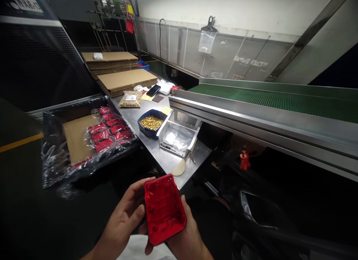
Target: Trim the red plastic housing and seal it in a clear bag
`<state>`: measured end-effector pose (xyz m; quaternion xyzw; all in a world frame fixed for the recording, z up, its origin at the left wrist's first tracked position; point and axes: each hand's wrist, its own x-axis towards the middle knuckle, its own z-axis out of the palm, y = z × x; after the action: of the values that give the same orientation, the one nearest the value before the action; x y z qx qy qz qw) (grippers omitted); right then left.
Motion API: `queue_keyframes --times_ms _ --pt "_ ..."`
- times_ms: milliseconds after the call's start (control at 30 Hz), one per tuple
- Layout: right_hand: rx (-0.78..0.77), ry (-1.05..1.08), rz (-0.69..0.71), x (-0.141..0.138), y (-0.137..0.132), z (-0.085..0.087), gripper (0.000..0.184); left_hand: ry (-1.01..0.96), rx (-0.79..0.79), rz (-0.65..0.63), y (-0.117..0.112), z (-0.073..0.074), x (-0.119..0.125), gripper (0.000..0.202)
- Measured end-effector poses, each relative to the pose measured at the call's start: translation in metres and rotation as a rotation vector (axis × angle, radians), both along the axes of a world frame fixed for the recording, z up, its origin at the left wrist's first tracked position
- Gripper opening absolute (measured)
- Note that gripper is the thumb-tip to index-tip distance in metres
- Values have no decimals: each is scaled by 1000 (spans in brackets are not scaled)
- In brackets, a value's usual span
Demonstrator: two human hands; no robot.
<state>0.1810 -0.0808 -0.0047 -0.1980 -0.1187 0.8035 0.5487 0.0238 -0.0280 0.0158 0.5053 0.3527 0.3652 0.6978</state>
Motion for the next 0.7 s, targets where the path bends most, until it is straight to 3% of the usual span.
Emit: queue_keyframes --times_ms 300,400,467,567,633,700 --pt "44 -46 31 2 2 3 88 71 37 21 2 -2 2 49" --pt "30 -110 28 9 1 3 89 68 33 9 4 -5 1 57" --pt "35 -317 -52 14 -1 1 80 63 44 17 5 -9 2 70" --pt "219 -974 -269 17 -2 -5 60 53 -50 73 7 -14 7 89" --pt "399 -1340 -361 14 -3 -12 68 58 -150 105 8 -17 12 97" --pt "474 -1467 -404 13 -1 -22 80 83 -198 118 11 -19 17 101"
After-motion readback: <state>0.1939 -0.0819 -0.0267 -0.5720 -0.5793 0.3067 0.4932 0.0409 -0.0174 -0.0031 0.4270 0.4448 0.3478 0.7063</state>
